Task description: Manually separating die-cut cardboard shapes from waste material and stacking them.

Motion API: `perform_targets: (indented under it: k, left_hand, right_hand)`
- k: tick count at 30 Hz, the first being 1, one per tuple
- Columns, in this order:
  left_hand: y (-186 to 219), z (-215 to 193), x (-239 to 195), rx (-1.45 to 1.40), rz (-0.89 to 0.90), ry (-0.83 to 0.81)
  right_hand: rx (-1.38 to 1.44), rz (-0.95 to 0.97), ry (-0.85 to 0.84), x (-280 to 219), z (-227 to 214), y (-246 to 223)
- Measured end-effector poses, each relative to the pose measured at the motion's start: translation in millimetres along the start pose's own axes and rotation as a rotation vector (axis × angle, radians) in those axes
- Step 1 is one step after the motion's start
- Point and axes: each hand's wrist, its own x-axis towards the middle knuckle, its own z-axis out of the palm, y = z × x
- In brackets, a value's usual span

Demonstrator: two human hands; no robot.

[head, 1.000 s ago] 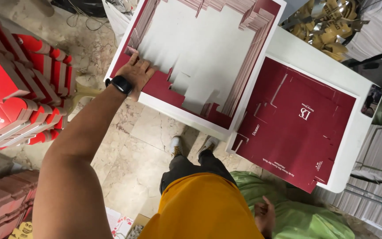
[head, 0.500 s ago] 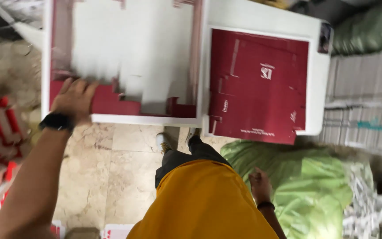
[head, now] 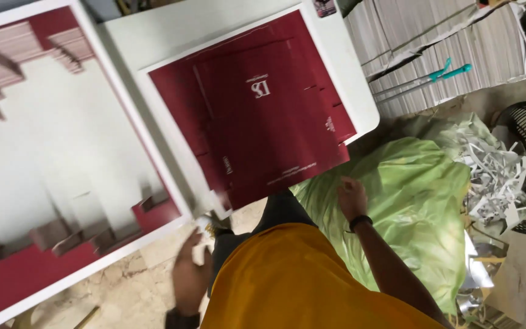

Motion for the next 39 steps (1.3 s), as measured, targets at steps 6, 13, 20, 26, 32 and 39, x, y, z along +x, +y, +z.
perform_targets:
  k: [6,13,20,26,32,39]
  left_hand:
    - [93,112,55,-0.135,-0.425,-0.179]
    - [58,198,70,-0.037,-0.551,0.229]
    - [38,167,101,-0.143,-0.991,0.165]
    - [195,91,125,-0.636,-0.955,-0.006]
    - [174,118,106,-0.596,-0.670,-0.001]
    - [273,106,57,-0.463,-0.253,0.274]
  right_hand:
    - [-0.018,-0.148,-0.010,101,27,-12]
    - [0.224,0.348,-0.438,118,-43,-113]
    - [0.419,0.434,-0.467,166,-47,-87]
    - [0.477,0.489,-0.885,148,-134,-203]
    - [0.304,0.432,-0.974,152,-122,-191]
    - [0.663,0.311,-0.731,190,-61,-110]
